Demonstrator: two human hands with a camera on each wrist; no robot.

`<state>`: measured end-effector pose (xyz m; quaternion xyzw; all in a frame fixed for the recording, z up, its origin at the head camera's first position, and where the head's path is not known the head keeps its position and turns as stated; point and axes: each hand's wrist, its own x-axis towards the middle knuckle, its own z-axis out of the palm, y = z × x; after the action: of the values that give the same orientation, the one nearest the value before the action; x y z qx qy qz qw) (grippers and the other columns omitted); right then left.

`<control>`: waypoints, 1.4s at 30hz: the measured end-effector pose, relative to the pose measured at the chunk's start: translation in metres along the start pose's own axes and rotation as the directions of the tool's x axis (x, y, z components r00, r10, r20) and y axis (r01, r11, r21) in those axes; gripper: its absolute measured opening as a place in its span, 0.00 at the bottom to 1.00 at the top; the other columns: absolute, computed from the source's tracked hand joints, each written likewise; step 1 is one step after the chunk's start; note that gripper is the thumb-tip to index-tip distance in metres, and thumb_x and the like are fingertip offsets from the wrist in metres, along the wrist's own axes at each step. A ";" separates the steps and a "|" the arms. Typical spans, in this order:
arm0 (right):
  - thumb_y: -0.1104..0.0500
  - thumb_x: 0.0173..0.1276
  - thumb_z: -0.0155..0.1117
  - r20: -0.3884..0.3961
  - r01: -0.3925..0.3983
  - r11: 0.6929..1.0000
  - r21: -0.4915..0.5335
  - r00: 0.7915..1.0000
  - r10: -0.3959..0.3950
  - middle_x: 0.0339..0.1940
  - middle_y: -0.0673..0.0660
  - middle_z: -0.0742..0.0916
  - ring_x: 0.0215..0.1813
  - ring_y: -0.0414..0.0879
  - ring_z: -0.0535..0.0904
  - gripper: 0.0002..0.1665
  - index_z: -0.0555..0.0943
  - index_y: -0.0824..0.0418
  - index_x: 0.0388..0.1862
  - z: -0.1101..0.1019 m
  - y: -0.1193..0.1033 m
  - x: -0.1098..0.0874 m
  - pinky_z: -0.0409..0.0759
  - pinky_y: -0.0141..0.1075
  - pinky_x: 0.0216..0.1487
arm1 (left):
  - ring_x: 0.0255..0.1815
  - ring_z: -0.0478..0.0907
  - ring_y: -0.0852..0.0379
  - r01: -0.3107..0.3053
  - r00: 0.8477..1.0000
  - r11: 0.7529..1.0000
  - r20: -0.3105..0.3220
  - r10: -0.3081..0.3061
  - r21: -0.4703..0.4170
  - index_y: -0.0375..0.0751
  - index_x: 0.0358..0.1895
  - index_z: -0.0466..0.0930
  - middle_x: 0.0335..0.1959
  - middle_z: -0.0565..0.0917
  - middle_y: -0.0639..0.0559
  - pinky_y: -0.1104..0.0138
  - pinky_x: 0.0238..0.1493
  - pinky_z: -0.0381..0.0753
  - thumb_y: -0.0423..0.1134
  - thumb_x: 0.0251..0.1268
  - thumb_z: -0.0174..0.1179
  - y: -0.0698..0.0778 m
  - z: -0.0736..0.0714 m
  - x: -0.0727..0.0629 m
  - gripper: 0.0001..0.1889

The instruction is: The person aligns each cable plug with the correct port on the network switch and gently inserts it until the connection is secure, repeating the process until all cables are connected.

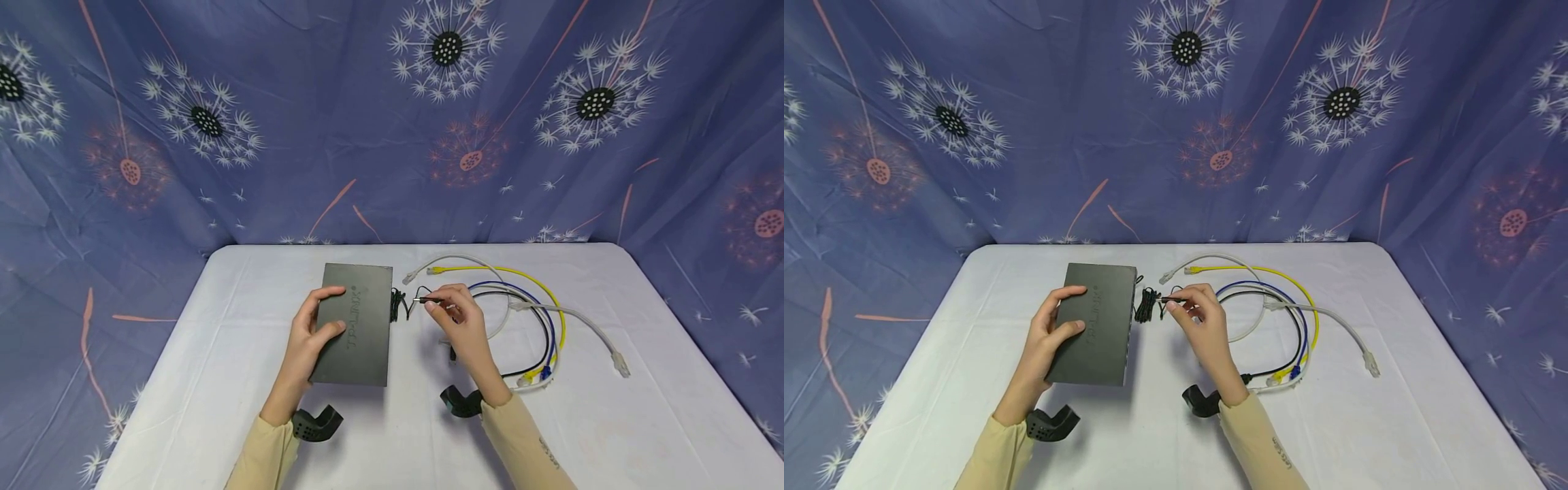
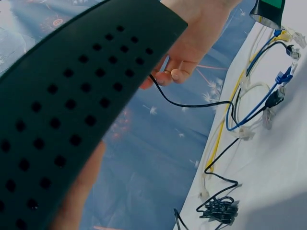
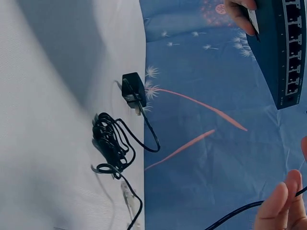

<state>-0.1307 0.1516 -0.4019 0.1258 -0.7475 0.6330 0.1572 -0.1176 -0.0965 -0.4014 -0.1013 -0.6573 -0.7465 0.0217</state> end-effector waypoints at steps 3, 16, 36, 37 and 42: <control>0.70 0.63 0.63 -0.012 0.016 1.000 0.003 1.000 -0.015 0.42 0.57 0.78 0.39 0.42 0.70 0.06 0.83 0.70 0.39 -0.001 0.005 0.001 0.71 0.31 0.39 | 0.56 0.66 0.48 -0.004 1.000 1.000 0.014 0.004 -0.008 0.41 0.61 0.71 0.62 0.69 0.46 0.52 0.54 0.61 0.24 0.56 0.54 0.001 0.002 -0.001 0.27; 0.73 0.63 0.61 0.001 0.056 0.998 -0.003 0.998 -0.056 0.35 0.63 0.80 0.36 0.41 0.72 0.07 0.81 0.74 0.40 0.001 -0.029 0.004 0.70 0.31 0.39 | 0.52 0.67 0.44 0.005 0.997 1.000 0.074 -0.003 -0.019 0.41 0.62 0.70 0.58 0.70 0.42 0.55 0.48 0.68 0.26 0.58 0.54 0.003 0.004 -0.003 0.26; 0.72 0.64 0.61 0.013 0.080 0.996 -0.036 0.997 -0.079 0.35 0.64 0.80 0.35 0.44 0.72 0.08 0.81 0.75 0.41 0.006 -0.043 0.011 0.71 0.30 0.37 | 0.52 0.67 0.43 -0.020 0.993 0.999 0.119 0.024 -0.035 0.42 0.63 0.70 0.58 0.69 0.42 0.58 0.47 0.70 0.26 0.57 0.55 0.006 0.009 -0.004 0.27; 0.72 0.64 0.61 0.013 0.080 0.996 -0.039 0.997 -0.079 0.35 0.64 0.81 0.35 0.44 0.73 0.08 0.82 0.75 0.41 0.006 -0.043 0.011 0.71 0.30 0.37 | 0.52 0.67 0.43 -0.020 0.992 0.999 0.120 0.024 -0.035 0.42 0.63 0.70 0.58 0.69 0.42 0.58 0.47 0.70 0.26 0.57 0.55 0.006 0.009 -0.004 0.27; 0.72 0.64 0.62 0.012 0.078 0.995 -0.057 0.997 -0.078 0.35 0.65 0.81 0.35 0.46 0.74 0.08 0.82 0.75 0.41 0.007 -0.045 0.012 0.72 0.30 0.37 | 0.52 0.67 0.43 -0.022 0.992 0.999 0.126 0.026 -0.033 0.41 0.62 0.70 0.58 0.69 0.41 0.57 0.48 0.70 0.26 0.57 0.55 0.007 0.010 -0.005 0.26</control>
<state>-0.1248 0.1372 -0.3574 0.1534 -0.7605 0.6041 0.1819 -0.1107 -0.0880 -0.3945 -0.1565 -0.6441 -0.7487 -0.0125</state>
